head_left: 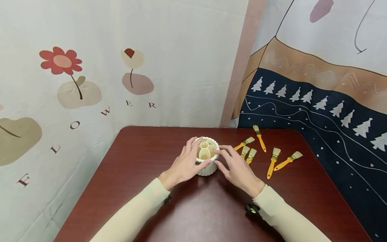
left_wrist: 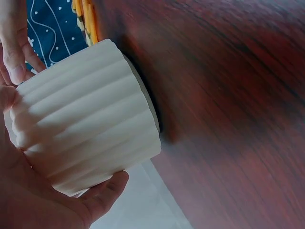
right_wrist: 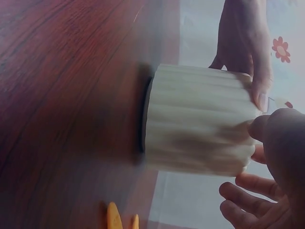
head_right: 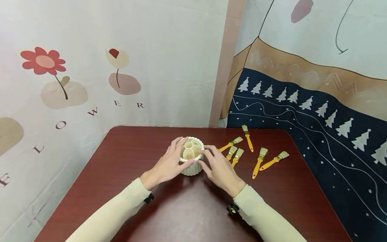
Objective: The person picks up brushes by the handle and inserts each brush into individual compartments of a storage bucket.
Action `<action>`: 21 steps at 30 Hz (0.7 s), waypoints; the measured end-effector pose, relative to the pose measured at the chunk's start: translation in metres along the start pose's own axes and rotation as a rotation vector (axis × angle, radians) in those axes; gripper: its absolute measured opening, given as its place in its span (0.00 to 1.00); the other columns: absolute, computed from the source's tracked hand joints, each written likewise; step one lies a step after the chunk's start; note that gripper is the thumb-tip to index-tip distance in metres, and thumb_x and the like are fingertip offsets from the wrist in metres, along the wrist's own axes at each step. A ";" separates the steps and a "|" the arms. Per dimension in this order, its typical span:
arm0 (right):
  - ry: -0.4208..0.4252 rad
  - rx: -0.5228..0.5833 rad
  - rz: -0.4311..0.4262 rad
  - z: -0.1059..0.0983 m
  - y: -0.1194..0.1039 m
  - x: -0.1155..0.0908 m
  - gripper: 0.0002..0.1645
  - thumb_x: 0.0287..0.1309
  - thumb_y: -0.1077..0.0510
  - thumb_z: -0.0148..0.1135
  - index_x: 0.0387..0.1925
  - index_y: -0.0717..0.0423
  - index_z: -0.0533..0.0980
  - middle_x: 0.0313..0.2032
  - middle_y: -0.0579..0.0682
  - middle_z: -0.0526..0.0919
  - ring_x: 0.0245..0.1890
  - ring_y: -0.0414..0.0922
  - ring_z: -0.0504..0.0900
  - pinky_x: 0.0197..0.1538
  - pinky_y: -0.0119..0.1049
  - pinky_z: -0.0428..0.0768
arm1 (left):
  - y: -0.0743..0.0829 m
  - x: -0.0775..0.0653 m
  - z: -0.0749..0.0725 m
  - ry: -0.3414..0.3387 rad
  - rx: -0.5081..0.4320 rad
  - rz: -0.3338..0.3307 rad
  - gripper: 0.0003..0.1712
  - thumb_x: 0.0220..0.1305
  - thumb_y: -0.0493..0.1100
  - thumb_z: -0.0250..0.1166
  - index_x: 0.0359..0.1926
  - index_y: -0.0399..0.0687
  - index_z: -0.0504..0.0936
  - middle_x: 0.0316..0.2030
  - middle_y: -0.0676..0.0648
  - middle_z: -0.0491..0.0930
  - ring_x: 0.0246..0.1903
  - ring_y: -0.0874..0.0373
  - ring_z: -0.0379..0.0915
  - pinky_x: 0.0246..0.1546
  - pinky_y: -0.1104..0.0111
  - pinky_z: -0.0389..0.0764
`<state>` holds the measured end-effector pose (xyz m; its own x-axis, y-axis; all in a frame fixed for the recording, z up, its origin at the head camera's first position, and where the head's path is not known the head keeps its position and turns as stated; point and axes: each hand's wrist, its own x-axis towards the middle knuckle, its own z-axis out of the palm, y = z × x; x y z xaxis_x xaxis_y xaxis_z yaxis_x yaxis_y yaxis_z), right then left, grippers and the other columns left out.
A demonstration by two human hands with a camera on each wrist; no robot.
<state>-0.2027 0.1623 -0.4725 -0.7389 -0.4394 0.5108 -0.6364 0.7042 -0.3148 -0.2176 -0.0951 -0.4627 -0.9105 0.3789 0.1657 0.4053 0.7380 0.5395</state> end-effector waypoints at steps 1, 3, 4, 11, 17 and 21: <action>0.005 -0.001 -0.001 -0.001 0.000 -0.001 0.25 0.78 0.52 0.80 0.69 0.54 0.85 0.70 0.60 0.85 0.66 0.56 0.90 0.66 0.52 0.93 | 0.001 0.000 0.001 -0.003 0.000 0.001 0.58 0.83 0.73 0.65 0.96 0.57 0.50 0.93 0.39 0.50 0.84 0.30 0.66 0.61 0.31 0.90; 0.010 -0.001 -0.001 -0.003 0.001 -0.002 0.25 0.77 0.52 0.80 0.68 0.55 0.85 0.69 0.60 0.85 0.66 0.56 0.90 0.67 0.53 0.93 | 0.003 0.001 0.001 -0.010 0.000 0.006 0.58 0.83 0.73 0.65 0.96 0.57 0.50 0.93 0.39 0.49 0.85 0.30 0.65 0.62 0.32 0.90; 0.010 -0.001 0.001 -0.004 0.001 -0.002 0.25 0.77 0.52 0.81 0.68 0.55 0.85 0.69 0.60 0.85 0.66 0.56 0.90 0.67 0.53 0.93 | 0.004 0.001 0.002 -0.013 0.002 0.009 0.58 0.83 0.73 0.65 0.97 0.57 0.49 0.93 0.39 0.49 0.85 0.31 0.65 0.62 0.33 0.90; 0.004 0.005 0.002 -0.007 0.005 -0.005 0.25 0.77 0.52 0.81 0.68 0.55 0.85 0.69 0.60 0.85 0.67 0.55 0.89 0.67 0.53 0.93 | 0.008 0.001 0.003 -0.011 -0.003 0.009 0.57 0.83 0.72 0.66 0.96 0.57 0.50 0.93 0.39 0.50 0.85 0.32 0.66 0.61 0.34 0.90; 0.015 0.019 -0.024 -0.010 0.007 -0.004 0.25 0.75 0.53 0.82 0.67 0.55 0.86 0.68 0.60 0.86 0.66 0.55 0.89 0.67 0.53 0.93 | 0.009 0.000 0.003 -0.018 -0.008 -0.004 0.59 0.82 0.74 0.66 0.97 0.60 0.49 0.94 0.41 0.49 0.84 0.30 0.67 0.60 0.33 0.90; 0.006 0.032 -0.024 -0.013 0.009 -0.003 0.25 0.74 0.53 0.83 0.66 0.54 0.88 0.67 0.58 0.87 0.65 0.55 0.90 0.66 0.55 0.93 | 0.007 0.000 0.002 -0.018 -0.025 -0.011 0.60 0.81 0.75 0.67 0.97 0.60 0.48 0.94 0.42 0.49 0.85 0.30 0.66 0.65 0.33 0.89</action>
<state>-0.2032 0.1773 -0.4663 -0.7219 -0.4524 0.5236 -0.6608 0.6752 -0.3278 -0.2141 -0.0890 -0.4601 -0.9131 0.3812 0.1446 0.3929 0.7279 0.5620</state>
